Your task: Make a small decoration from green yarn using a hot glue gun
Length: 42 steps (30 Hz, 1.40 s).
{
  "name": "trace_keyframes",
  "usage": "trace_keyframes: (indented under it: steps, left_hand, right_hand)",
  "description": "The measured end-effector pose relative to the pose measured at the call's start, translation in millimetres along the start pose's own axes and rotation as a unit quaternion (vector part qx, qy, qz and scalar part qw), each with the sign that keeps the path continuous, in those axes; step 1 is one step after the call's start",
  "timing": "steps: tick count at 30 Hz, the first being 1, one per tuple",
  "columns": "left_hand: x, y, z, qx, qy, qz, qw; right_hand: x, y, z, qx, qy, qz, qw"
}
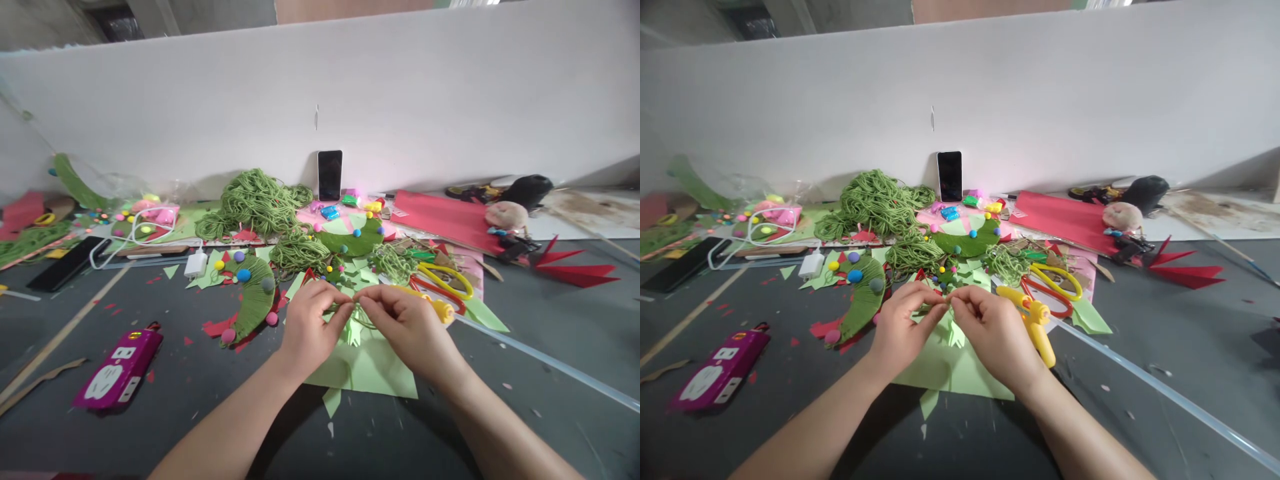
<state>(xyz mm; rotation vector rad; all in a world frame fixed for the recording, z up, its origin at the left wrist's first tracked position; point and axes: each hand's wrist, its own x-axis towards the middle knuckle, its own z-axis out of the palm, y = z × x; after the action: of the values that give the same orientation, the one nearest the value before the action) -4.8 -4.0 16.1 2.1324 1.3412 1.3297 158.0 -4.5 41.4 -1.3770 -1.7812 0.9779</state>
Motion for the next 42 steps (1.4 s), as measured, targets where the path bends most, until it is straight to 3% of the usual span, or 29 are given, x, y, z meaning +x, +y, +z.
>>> trace_keyframes:
  steps: [9,18,22,29,42]
  left_hand:
    - [-2,1,4,0.1,0.029,0.102,0.989]
    - [-4,-5,2,0.124,0.034,0.067,0.989]
    - [-2,-4,1,0.115,0.056,0.057,0.99]
    - [0,-4,-3,0.109,0.085,0.062,0.988]
    - [3,-9,-4,0.126,0.08,0.09,0.985]
  right_hand:
    - [1,3,1,-0.018,-0.008,0.011,1.0]
    - [-8,-3,8,-0.131,0.052,-0.017,0.99]
    - [-7,-4,9,-0.088,0.049,-0.013,0.995]
    - [-4,-5,11,0.121,0.017,0.047,0.991]
    - [5,5,8,0.052,-0.008,0.034,0.998]
